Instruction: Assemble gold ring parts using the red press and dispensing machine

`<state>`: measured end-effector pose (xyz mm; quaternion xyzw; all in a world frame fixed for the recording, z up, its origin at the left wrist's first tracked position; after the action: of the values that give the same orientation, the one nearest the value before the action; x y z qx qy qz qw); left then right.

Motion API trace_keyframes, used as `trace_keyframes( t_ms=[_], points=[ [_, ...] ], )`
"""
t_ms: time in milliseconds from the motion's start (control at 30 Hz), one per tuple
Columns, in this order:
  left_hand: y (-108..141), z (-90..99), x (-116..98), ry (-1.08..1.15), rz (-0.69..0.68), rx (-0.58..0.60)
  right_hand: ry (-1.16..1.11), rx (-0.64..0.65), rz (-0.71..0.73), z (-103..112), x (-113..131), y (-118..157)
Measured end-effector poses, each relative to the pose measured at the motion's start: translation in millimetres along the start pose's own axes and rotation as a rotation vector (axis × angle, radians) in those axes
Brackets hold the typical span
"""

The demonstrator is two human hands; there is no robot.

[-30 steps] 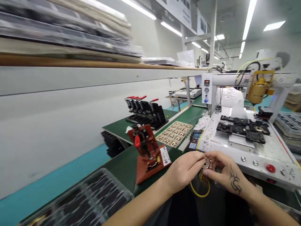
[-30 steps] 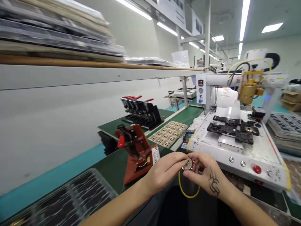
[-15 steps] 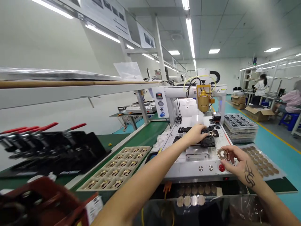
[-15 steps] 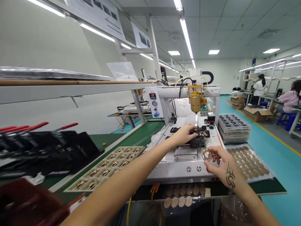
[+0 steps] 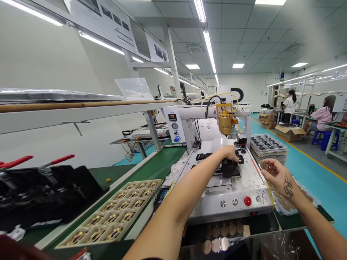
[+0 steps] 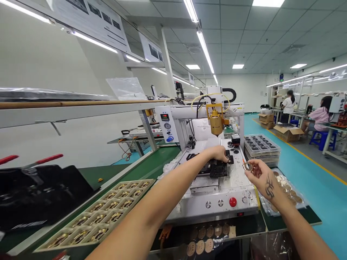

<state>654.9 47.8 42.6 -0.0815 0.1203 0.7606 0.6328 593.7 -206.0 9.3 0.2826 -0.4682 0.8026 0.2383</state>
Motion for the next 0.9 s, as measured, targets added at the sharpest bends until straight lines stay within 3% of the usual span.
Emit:
trace_keyframes(
  t_ms=[200,300,400,533,667,900],
  points=[
    [53.4,43.6,7.5,0.294,-0.088,-0.182,0.004,0.21,0.068,-71.8,-26.6,-82.4],
    [88.8,57.9,16.9,0.4,-0.122,-0.169,0.024,0.4,0.061,-107.9,-38.1,-115.4],
    [130.5,66.1,30.4,0.477,-0.134,-0.144,0.041,0.545,0.04,-130.3,-51.0,-134.2],
    [188.7,71.4,52.5,0.565,-0.14,-0.137,0.039,0.666,0.051,-137.1,-59.7,-138.2],
    [229.8,68.5,74.2,0.583,-0.098,-0.155,0.053,0.726,0.074,-133.8,-59.1,-136.9],
    [283.2,59.7,91.2,0.557,-0.039,-0.203,0.184,0.638,0.155,-131.8,-53.4,-140.6]
  ],
)
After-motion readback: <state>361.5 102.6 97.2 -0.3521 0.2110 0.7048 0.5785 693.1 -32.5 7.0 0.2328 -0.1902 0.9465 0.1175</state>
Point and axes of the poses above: each hand's wrist, its own y-axis away from the middle knuckle, its own z-axis out of the back of the hand, x = y × z, the point moved 9 cm from there along -y, towards the middle knuckle, and after that the axes turned 8 degrees about z, right-handed, at the moved point
